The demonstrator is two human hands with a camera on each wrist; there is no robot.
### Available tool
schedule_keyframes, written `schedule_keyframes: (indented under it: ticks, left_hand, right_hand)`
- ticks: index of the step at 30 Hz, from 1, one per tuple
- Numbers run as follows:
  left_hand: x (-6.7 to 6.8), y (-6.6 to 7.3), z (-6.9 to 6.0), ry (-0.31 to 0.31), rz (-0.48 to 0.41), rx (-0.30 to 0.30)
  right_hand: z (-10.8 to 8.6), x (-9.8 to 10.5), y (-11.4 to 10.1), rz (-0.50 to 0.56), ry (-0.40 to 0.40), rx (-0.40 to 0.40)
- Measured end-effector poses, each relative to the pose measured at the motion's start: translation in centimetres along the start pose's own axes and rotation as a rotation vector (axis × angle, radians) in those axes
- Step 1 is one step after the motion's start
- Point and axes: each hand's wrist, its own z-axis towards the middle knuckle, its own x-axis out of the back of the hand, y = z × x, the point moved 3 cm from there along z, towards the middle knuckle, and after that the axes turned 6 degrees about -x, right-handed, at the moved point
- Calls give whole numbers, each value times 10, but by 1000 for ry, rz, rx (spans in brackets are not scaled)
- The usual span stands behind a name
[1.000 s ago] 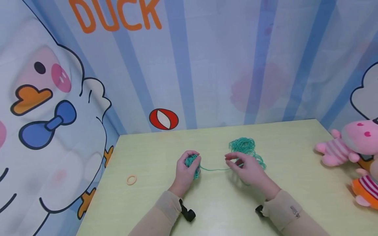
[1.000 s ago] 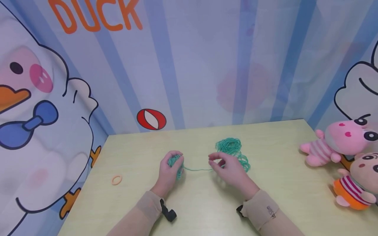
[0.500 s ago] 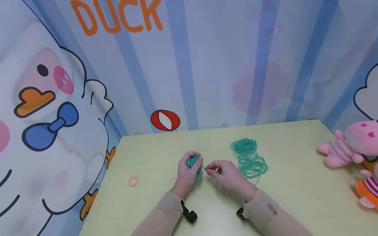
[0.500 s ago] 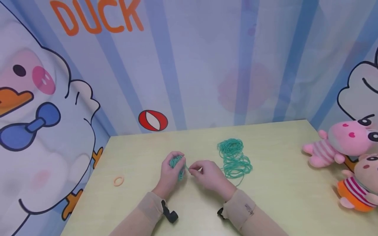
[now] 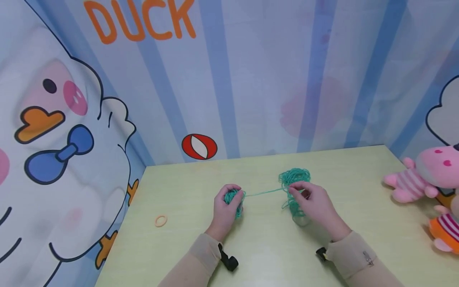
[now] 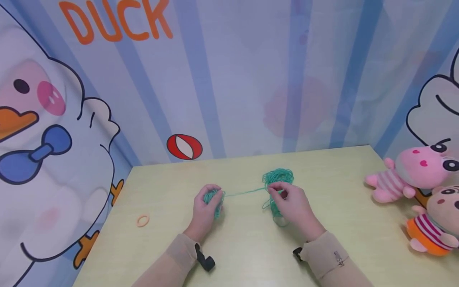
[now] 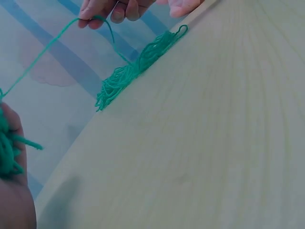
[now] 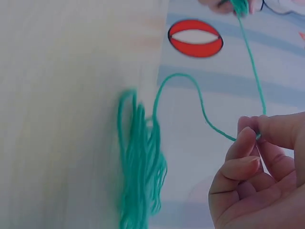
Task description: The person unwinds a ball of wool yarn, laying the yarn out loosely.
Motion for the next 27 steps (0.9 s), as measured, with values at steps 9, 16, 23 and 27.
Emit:
schedule_keyframes:
  ticks: [9,16,23,27]
  left_hand:
    - [0,0,1,29,-14,-53]
    - [0,3,1,47,40,-85]
    - [-3,4,-1,15,-9,-75]
    - [-2,1,0,10,-16,-71]
  right_hand:
    - [0,36,38,-121,66,-102]
    - [1,54,66,-206,20,-229]
    - [2,51,70,-284,-46,-257]
    - [1,38,49,-266,25,-178]
